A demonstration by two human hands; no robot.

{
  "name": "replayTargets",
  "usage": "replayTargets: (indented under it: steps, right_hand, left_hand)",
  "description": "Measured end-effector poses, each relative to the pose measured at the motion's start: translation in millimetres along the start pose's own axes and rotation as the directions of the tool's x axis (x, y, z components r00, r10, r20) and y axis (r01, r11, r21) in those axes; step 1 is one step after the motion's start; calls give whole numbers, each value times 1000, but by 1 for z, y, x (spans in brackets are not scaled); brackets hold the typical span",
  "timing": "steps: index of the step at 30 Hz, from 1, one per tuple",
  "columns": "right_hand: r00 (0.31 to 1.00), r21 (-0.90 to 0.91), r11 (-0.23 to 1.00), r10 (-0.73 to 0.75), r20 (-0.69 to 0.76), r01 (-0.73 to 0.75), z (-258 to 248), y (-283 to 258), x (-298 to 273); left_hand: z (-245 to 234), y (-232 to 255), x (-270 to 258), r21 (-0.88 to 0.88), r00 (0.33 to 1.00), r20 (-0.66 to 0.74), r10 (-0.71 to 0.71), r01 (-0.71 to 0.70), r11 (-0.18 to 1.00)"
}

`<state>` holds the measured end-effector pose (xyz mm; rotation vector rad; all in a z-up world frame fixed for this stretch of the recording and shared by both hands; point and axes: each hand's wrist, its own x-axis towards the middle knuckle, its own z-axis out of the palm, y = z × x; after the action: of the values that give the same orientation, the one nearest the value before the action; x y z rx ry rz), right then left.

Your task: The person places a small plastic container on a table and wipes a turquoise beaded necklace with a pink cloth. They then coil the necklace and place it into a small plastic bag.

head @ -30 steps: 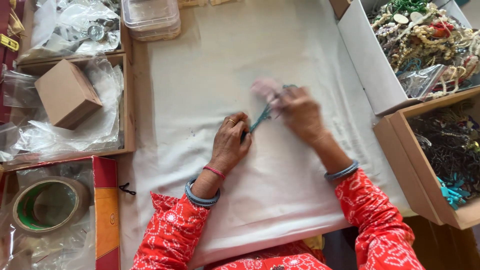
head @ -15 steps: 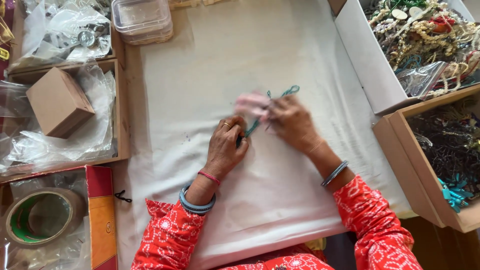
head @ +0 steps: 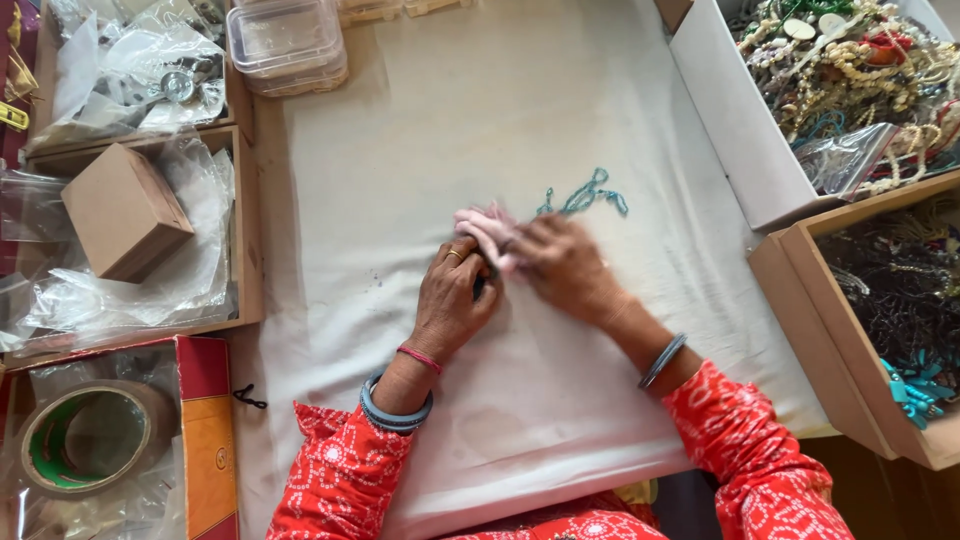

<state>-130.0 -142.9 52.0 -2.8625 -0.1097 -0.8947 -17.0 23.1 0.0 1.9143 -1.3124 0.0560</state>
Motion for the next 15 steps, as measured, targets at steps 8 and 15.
replayTargets:
  steps: [8, 15]
  right_hand:
    - [863, -353, 796, 500, -75, -492, 21, 132, -80]
    - [997, 30, 997, 75, 4, -75, -12, 19, -4]
  left_hand:
    - [-5, 7, 4, 9, 994, 88, -66, 65, 998]
    - [-3, 3, 3, 2, 995, 80, -52, 52, 999]
